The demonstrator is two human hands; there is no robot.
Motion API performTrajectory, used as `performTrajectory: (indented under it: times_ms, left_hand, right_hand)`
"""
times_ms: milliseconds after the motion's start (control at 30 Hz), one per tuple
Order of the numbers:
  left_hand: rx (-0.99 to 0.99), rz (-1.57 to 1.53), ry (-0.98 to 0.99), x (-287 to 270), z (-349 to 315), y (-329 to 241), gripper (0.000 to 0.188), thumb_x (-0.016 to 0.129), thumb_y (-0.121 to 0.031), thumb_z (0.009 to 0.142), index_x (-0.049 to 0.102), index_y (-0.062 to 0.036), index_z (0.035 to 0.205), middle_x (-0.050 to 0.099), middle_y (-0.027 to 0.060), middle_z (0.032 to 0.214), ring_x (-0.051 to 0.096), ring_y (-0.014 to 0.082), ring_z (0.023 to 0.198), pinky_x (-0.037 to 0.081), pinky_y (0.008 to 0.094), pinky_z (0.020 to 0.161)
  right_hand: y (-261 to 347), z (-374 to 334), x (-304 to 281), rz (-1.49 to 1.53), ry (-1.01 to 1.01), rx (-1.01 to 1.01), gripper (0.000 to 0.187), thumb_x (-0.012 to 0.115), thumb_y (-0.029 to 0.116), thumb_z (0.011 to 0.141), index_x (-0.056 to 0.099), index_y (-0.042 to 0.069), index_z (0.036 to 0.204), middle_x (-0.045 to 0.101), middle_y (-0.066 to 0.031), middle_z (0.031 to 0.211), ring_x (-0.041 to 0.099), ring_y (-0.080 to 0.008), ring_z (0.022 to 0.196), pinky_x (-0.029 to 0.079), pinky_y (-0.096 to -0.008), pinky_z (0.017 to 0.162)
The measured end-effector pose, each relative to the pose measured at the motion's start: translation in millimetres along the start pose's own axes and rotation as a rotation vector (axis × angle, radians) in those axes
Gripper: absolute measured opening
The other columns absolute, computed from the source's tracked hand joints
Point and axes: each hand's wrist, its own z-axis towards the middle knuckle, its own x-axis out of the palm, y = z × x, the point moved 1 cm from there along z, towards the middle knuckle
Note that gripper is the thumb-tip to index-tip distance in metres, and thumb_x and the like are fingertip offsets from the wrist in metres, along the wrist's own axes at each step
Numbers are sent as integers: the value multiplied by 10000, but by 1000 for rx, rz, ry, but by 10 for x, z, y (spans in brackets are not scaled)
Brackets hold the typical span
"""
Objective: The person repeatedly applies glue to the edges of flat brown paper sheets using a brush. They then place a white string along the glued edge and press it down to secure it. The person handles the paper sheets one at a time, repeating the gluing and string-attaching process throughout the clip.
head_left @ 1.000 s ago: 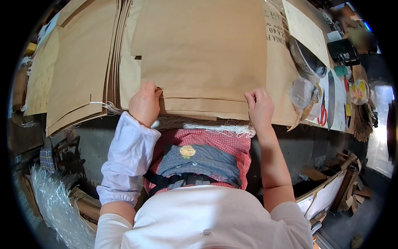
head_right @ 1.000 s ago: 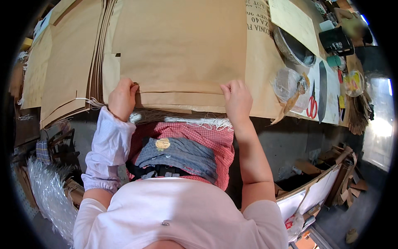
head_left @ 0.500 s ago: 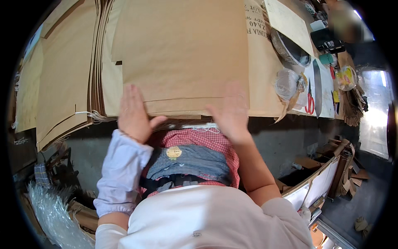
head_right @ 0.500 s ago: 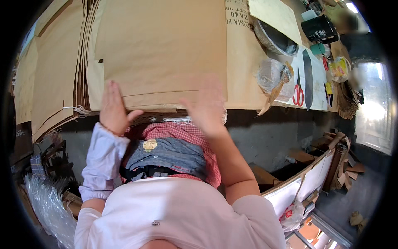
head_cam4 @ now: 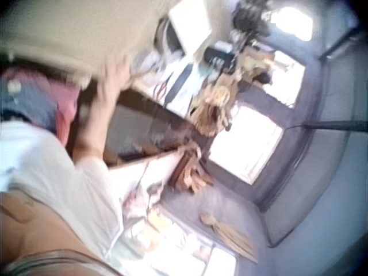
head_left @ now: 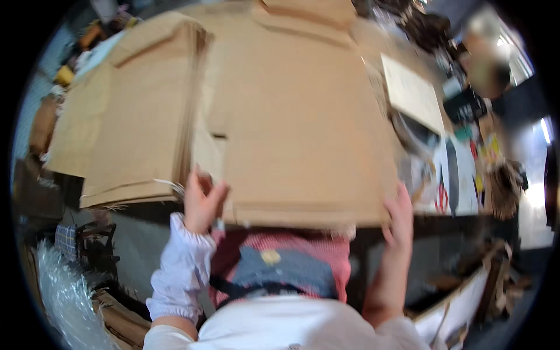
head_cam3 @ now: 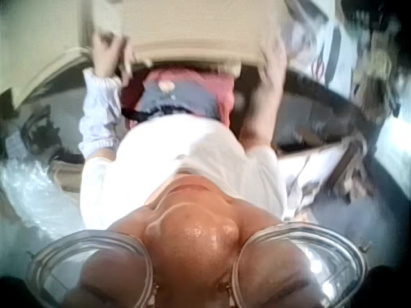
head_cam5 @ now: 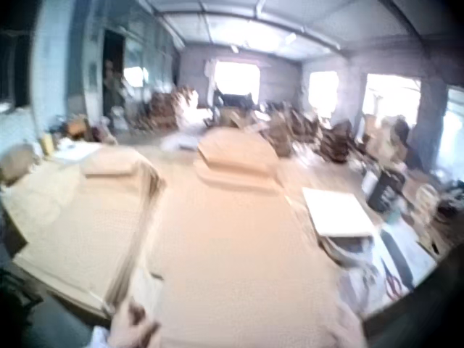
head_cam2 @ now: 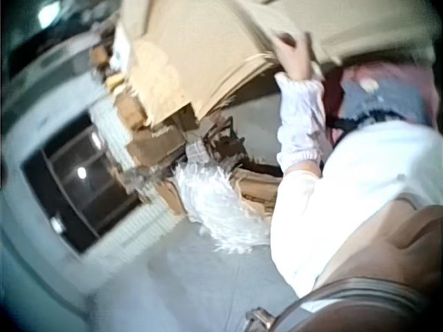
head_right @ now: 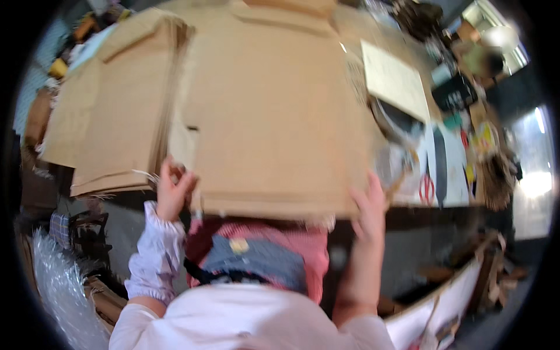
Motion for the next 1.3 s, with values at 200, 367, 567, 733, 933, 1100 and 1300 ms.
performTrajectory:
  times_ms: [200,367,567,733,933,1100,1300]
  left_hand:
    - [227,139,186,-23,-371,-197,87,600,-105,865,620,-22,846,619,59,714,576,212,601,436,318,534]
    - [973,625,-346,-825,-420,-538,59,650,-104,786,603,-68,785,549,87,619,539,298,551,421,403,512]
    - [492,541,-670,-2471,-203,-4,222,527,-145,914,555,13,760,535,130,639,513,245,556,399,338,523]
    - [378,581,-552,-3794,734,434,250,561,-177,880,603,38,760,558,132,605,544,205,530,417,331,517]
    - [105,651,-1114,-4345,1003,1411,167,646,-163,797,637,0,833,609,96,654,562,175,572,473,344,567]
    - [86,-981,-711,-2343,228,681,496,574,-376,894,454,-63,1260,551,78,1167,537,225,1044,466,368,863]
    - [-84,-998,-390,-1835,215,557,321,533,-201,907,522,-28,1176,577,76,1158,548,203,1068,447,352,911]
  right_hand:
    - [-414,-102,-331,-934,9,-78,215,524,87,890,550,-38,1063,654,-107,904,595,-167,782,480,-321,712]
    - [-758,-15,487,-695,84,-290,246,505,106,901,530,-50,1090,641,-205,873,624,-280,798,488,-346,718]
    - [-761,222,2386,-682,541,-513,318,469,72,895,475,-25,1198,641,-191,937,635,-233,852,495,-362,734]
    - [-1135,291,3593,-317,708,-131,378,450,33,869,452,0,1246,585,-71,748,550,-111,608,455,-263,553]
    - [-1077,239,3521,-250,708,147,409,503,83,902,431,14,1299,593,-42,771,526,-74,584,449,-227,525]
    - [-978,76,2285,-318,681,142,307,538,75,897,539,4,1196,618,-42,817,553,-73,657,475,-217,593]
    - [-912,35,1619,-398,487,234,190,527,70,918,606,0,1076,623,-41,805,548,-63,671,473,-203,622]
